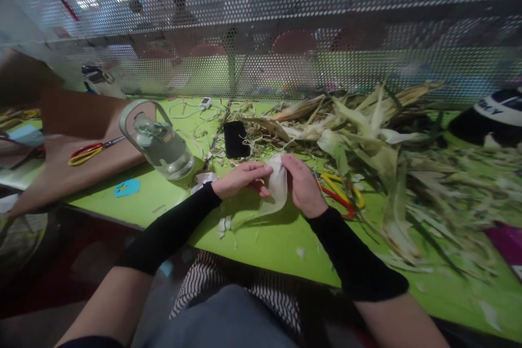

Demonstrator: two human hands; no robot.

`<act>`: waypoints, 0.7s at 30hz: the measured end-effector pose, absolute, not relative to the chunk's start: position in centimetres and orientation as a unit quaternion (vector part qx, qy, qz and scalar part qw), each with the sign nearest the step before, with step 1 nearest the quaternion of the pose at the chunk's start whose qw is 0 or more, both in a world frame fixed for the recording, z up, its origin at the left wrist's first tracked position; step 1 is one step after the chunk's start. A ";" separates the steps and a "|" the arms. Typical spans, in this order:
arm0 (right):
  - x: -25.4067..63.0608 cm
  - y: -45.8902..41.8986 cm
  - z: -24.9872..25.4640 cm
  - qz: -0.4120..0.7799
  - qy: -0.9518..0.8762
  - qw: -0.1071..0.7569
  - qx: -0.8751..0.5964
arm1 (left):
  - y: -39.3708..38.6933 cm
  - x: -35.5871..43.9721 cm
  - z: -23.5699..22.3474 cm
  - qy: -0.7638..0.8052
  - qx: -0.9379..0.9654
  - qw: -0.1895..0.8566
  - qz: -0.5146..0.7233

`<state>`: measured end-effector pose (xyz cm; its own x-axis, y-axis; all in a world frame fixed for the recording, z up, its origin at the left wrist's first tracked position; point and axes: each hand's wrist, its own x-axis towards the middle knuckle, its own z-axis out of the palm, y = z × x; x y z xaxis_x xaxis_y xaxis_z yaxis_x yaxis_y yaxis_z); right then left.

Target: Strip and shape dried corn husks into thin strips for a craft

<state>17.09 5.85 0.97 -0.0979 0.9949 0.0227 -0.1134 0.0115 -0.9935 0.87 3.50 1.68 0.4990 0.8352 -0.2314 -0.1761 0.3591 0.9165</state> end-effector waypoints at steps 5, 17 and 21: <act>17.6 5.8 1.3 0.496 -0.587 0.446 -0.460 | 3.7 1.0 1.7 0.393 0.414 0.720 0.395; 17.7 6.3 0.7 0.433 -0.606 0.457 -0.485 | 4.5 0.3 2.1 0.417 0.357 0.704 0.450; 18.2 6.2 1.2 0.393 -0.673 0.414 -0.470 | 4.5 0.1 2.0 0.393 0.380 0.691 0.473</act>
<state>18.20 6.17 1.20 -0.2160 0.9582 0.1874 0.3074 0.2489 -0.9184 0.12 4.55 1.99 0.2437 0.9522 -0.1841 -0.3547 0.2642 0.8969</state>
